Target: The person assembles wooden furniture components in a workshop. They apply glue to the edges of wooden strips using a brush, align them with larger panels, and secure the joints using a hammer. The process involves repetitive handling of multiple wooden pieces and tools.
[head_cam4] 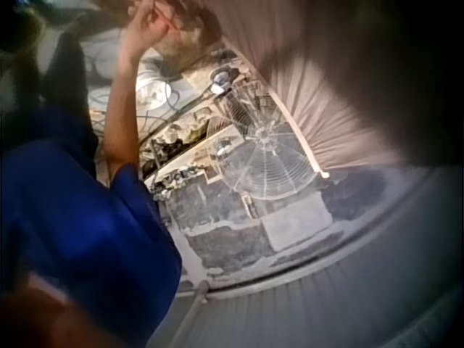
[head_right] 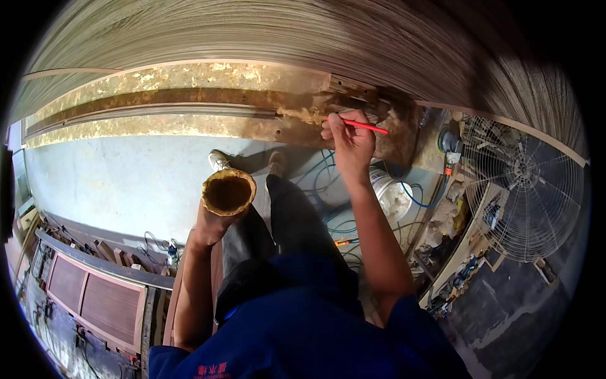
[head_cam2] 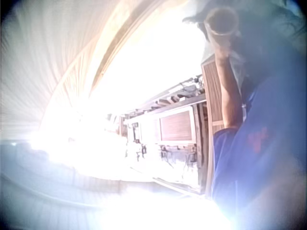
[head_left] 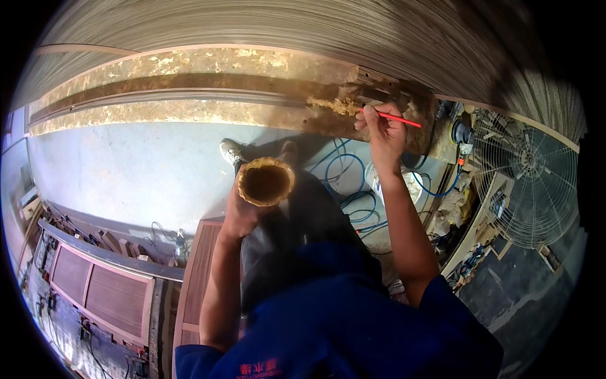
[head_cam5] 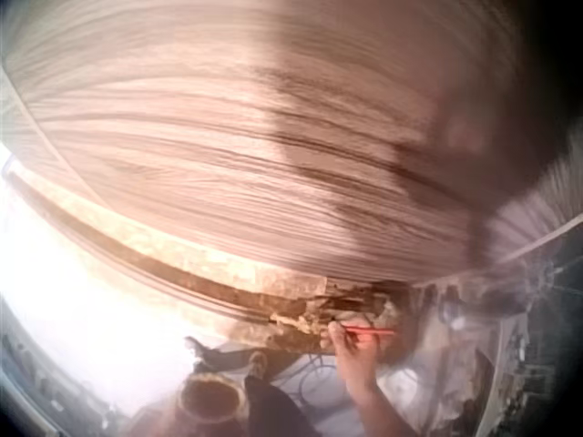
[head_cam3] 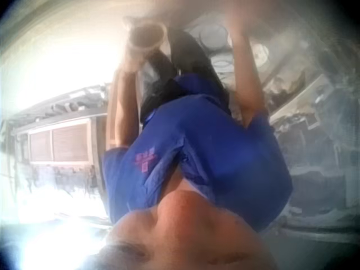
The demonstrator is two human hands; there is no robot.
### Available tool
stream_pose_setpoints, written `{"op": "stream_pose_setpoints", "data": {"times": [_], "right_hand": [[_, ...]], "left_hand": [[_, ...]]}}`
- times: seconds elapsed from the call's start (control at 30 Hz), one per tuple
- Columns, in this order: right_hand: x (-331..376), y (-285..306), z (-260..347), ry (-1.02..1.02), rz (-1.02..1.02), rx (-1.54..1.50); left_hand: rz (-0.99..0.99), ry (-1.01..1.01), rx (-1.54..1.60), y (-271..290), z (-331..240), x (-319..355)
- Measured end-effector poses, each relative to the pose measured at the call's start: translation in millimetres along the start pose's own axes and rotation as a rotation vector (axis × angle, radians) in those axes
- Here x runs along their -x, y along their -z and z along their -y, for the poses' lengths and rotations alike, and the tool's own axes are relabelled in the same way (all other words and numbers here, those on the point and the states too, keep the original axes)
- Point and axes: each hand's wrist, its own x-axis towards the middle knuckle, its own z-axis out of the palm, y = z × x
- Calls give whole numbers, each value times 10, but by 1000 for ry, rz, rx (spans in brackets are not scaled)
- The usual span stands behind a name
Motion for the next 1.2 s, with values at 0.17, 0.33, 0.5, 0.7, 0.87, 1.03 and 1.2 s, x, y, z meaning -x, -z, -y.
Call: {"op": "stream_pose_setpoints", "data": {"times": [0.17, 0.33, 0.5, 0.7, 0.87, 1.03, 1.2], "right_hand": [[12, -28, 29, 108, -80, -48], [45, -37, 39, 63, -65, 21], [70, -64, 27, 32, -58, 14], [207, 10, 36, 25, -21, 23], [206, 101, -39, 124, -119, -17], [109, 109, 176, 4, -42, -17], [540, 365, 1311, 270, 123, -64]], "left_hand": [[-11, -12, 9, -11, 16, 0], [-3, 2, 13, -51, -30, -8], [-12, 15, -14, -95, -60, -2], [-8, 26, 64, -129, -53, 15], [-33, 4, 12, -165, -51, 2], [-30, -27, -8, -235, -72, -14], [-33, -184, -148, -342, -321, -107]]}}
